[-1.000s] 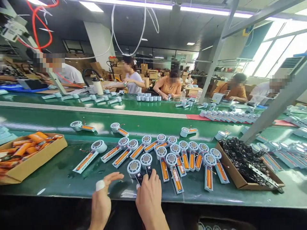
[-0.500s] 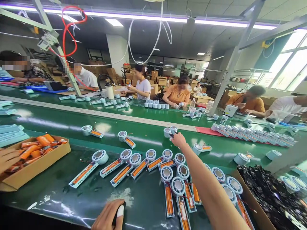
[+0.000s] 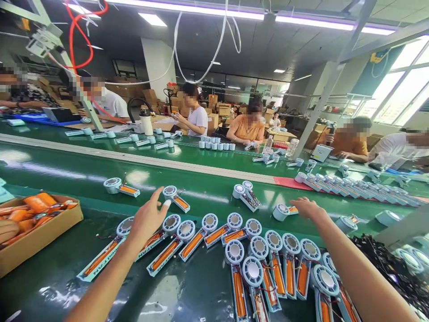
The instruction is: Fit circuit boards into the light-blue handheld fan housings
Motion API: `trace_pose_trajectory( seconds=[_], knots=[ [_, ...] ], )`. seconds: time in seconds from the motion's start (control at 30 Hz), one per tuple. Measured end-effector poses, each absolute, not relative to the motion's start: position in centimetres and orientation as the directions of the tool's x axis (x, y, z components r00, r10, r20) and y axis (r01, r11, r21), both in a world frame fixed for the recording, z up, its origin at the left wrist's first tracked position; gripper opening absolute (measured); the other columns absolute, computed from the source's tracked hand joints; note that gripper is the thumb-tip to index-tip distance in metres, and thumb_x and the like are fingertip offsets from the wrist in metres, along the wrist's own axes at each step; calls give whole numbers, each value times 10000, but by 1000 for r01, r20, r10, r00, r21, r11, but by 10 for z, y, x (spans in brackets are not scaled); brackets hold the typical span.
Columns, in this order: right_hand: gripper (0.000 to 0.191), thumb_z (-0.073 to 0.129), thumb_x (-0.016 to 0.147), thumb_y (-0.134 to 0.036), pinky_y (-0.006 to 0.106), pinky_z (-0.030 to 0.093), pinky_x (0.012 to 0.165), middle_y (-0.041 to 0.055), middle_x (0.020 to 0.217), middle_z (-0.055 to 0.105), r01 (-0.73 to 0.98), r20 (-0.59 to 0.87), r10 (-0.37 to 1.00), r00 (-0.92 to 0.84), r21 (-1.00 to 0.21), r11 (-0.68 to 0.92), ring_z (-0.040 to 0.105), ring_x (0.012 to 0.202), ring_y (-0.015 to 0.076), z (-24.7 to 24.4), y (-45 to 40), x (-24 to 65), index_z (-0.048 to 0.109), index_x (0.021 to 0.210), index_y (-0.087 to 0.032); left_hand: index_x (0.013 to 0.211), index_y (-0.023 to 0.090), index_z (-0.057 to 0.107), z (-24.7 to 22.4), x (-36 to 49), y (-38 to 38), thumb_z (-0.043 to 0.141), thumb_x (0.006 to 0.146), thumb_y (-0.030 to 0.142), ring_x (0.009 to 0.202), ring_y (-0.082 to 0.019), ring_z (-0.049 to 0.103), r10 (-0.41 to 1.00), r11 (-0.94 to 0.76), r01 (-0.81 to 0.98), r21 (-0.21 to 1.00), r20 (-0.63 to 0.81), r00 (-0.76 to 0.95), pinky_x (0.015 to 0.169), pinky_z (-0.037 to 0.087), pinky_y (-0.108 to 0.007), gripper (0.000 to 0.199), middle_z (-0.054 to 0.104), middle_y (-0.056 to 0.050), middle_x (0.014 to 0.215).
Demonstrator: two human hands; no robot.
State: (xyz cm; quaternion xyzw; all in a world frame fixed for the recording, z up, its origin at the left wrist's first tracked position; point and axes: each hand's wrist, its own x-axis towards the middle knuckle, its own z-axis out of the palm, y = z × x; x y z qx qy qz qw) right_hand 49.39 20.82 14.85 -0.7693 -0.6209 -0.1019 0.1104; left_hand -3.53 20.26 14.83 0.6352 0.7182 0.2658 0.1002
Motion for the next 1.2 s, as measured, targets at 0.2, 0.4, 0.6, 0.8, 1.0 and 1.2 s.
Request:
trace_pose_trajectory(
  seconds=[0.2, 0.4, 0.6, 0.8, 1.0, 1.2],
  knots=[
    [339, 643, 976, -351, 442, 568, 887, 87, 1261, 627, 977, -64, 977, 204, 78, -199, 654, 1057, 233, 126, 180, 486, 602, 1263, -177, 1271, 180, 595, 144, 13, 283, 638, 960, 367, 1071, -240, 657, 983, 155, 911, 381, -149, -105, 895, 571, -460, 366, 628, -93, 1283],
    [340, 641, 978, -354, 437, 568, 886, 86, 1262, 625, 969, -87, 969, 230, 108, -221, 654, 1058, 232, 156, 164, 463, 601, 1267, -180, 1274, 173, 596, 152, 19, 282, 667, 942, 347, 1088, -250, 656, 983, 102, 917, 385, -181, -34, 894, 570, -442, 381, 628, -102, 1278],
    [239, 533, 993, -295, 336, 510, 784, 139, 1082, 687, 975, 130, 967, 221, -50, -216, 655, 945, 235, 190, 113, 399, 651, 1116, -127, 1248, 179, 605, 199, 8, 219, 601, 975, 349, 958, -213, 682, 989, -147, 881, 449, 50, 139, 850, 566, -415, 321, 686, -66, 1132],
    [215, 463, 961, -338, 260, 490, 625, 44, 904, 722, 898, 219, 972, 89, -440, 17, 679, 746, 199, 125, 0, 260, 645, 1008, -233, 1026, 300, 715, 145, 11, 68, 510, 887, 317, 612, -233, 701, 925, -355, 837, 417, 286, 250, 534, 492, -305, 248, 741, -31, 836],
    [248, 405, 898, -197, 312, 489, 512, 84, 892, 716, 905, 357, 903, 241, -419, -76, 709, 676, 263, 65, -36, 187, 646, 947, -231, 1032, 249, 724, 50, 16, -4, 411, 908, 319, 399, -232, 635, 876, -316, 898, 305, 458, 153, 356, 383, -284, 344, 684, -56, 699],
    [296, 541, 911, -270, 252, 565, 729, 18, 1018, 759, 912, 342, 918, 201, -407, -47, 740, 858, 208, 97, -43, 226, 671, 1177, -270, 1277, 194, 655, 59, 43, 8, 343, 955, 287, 661, -278, 723, 983, -165, 950, 264, 124, 136, 506, 475, -321, 457, 667, -143, 972]
  ],
)
